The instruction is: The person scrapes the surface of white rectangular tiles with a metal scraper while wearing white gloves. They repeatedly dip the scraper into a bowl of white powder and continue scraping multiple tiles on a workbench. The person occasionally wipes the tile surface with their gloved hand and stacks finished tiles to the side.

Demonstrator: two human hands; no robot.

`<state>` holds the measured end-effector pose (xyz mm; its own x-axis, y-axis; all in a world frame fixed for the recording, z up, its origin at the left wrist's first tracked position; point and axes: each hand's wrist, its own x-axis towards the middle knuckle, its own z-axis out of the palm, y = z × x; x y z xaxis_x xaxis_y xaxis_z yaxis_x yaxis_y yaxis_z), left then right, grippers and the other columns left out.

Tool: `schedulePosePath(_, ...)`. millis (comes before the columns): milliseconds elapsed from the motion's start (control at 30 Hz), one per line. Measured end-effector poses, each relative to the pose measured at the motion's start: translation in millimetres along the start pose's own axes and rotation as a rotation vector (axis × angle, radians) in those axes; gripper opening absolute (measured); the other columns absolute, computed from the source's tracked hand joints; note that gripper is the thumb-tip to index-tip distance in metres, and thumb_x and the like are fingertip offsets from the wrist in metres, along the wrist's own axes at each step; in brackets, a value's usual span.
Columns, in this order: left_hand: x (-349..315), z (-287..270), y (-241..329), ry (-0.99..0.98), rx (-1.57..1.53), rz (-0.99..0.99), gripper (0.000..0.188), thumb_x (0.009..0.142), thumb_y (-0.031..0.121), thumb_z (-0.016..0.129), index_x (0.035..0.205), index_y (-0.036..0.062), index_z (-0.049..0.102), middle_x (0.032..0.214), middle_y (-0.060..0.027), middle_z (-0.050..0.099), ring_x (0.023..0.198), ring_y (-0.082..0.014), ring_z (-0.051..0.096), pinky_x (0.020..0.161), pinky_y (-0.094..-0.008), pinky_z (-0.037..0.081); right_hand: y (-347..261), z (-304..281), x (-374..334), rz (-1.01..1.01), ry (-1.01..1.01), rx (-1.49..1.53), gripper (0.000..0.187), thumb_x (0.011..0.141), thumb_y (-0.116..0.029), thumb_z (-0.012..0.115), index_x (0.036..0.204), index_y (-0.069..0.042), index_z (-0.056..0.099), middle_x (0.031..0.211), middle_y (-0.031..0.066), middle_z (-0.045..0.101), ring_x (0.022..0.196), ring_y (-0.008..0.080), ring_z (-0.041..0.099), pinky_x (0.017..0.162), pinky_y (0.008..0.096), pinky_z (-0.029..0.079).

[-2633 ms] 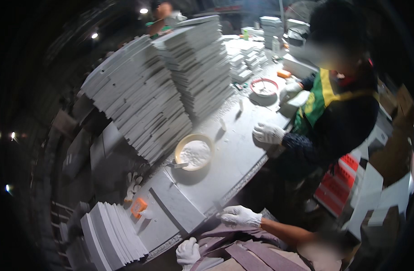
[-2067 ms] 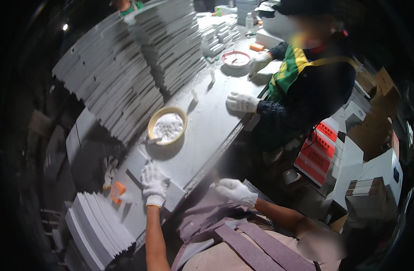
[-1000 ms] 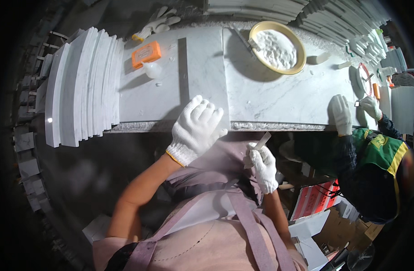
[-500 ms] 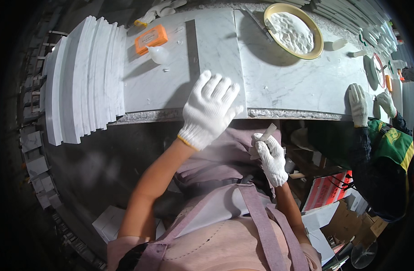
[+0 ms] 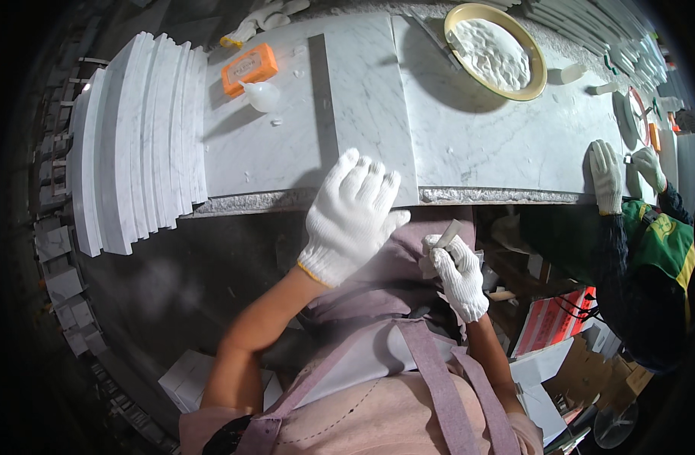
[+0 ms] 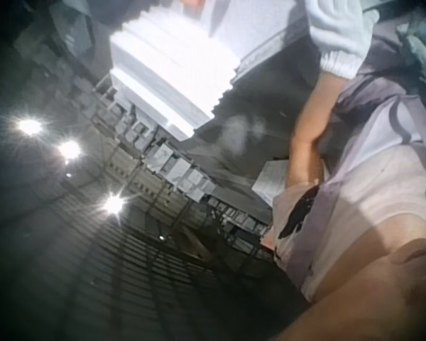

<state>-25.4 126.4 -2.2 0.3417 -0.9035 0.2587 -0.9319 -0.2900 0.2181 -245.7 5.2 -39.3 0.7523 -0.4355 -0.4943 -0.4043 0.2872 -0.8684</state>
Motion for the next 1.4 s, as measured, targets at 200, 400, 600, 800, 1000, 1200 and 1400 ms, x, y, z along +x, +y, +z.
schedulePosePath(200, -10.5, -11.4, 8.8, -0.031, -0.111, -0.04, 0.049, 0.069, 0.025, 0.085, 0.109, 0.0034, 0.067, 0.106, -0.0139, 0.062, 0.109, -0.0344, 0.061, 0.112, -0.0511, 0.044, -34.1, -15.0, 14.0, -0.008, 0.106, 0.074, 0.043, 0.106, -0.011, 0.062, 0.147, 0.0, 0.059, 0.088, -0.0026, 0.063, 0.067, 0.0052, 0.058, 0.061, 0.021, 0.05)
schedulePosePath(400, -15.8, -4.0, 6.7, 0.025, -0.117, -0.055, 0.045, 0.073, 0.026, 0.082, 0.109, 0.0028, 0.07, 0.11, -0.0142, 0.063, 0.112, -0.0339, 0.061, 0.111, -0.0529, 0.046, -80.4, -49.2, 43.4, -0.145, 0.364, -0.01, 0.056, 0.102, -0.004, 0.064, 0.157, -0.003, 0.051, 0.087, -0.0017, 0.062, 0.066, 0.0047, 0.054, 0.057, 0.0198, 0.048)
schedulePosePath(600, 1.1, 11.9, -20.4, 0.204, 0.019, -0.021, 0.036, 0.095, 0.031, 0.073, 0.123, 0.008, 0.074, 0.13, -0.0102, 0.068, 0.127, -0.0326, 0.06, 0.119, -0.0544, 0.042, -126.8, -98.3, 96.7, -0.317, 0.437, -0.209, 0.039, 0.103, -0.01, 0.067, 0.142, -0.006, 0.068, 0.091, -0.0017, 0.069, 0.067, 0.0036, 0.059, 0.056, 0.0183, 0.047)
schedulePosePath(800, 44.9, 25.2, -61.4, 0.156, 0.136, -0.084, 0.046, 0.087, 0.031, 0.079, 0.126, 0.0086, 0.07, 0.127, -0.0088, 0.068, 0.129, -0.0302, 0.057, 0.121, -0.0525, 0.038, -150.8, -111.0, 140.2, -0.282, 0.468, -0.45, 0.031, 0.1, -0.019, 0.071, 0.128, -0.005, 0.074, 0.083, 0.0039, 0.072, 0.066, 0.0082, 0.065, 0.058, 0.0258, 0.051)
schedulePosePath(1000, 54.9, 21.2, -58.1, 0.027, 0.11, -0.149, 0.049, 0.085, 0.028, 0.08, 0.128, 0.0076, 0.071, 0.129, -0.0106, 0.068, 0.131, -0.0307, 0.057, 0.123, -0.0524, 0.036, -155.0, -114.6, 165.7, -0.315, 0.435, -0.652, 0.03, 0.103, -0.02, 0.069, 0.128, -0.005, 0.075, 0.08, 0.0007, 0.069, 0.065, 0.0061, 0.062, 0.057, 0.0243, 0.05)
schedulePosePath(1200, 48.5, 16.7, -47.0, 0.003, 0.121, -0.168, 0.049, 0.084, 0.028, 0.081, 0.127, 0.007, 0.071, 0.128, -0.0119, 0.068, 0.129, -0.032, 0.059, 0.121, -0.053, 0.037, -162.6, -107.6, 184.0, -0.447, 0.411, -0.773, 0.029, 0.102, -0.019, 0.067, 0.125, -0.004, 0.076, 0.073, -0.0002, 0.066, 0.061, 0.0067, 0.06, 0.057, 0.0254, 0.049)
schedulePosePath(1400, 36.1, 14.7, -41.7, 0.067, 0.124, -0.123, 0.051, 0.077, 0.03, 0.084, 0.12, 0.0087, 0.068, 0.119, -0.0095, 0.066, 0.122, -0.0298, 0.06, 0.117, -0.0493, 0.041, -168.8, -105.3, 187.7, -0.275, 0.337, -0.578, 0.028, 0.099, -0.024, 0.061, 0.11, -0.007, 0.08, 0.069, 0.0056, 0.066, 0.062, 0.0143, 0.062, 0.063, 0.0325, 0.051)
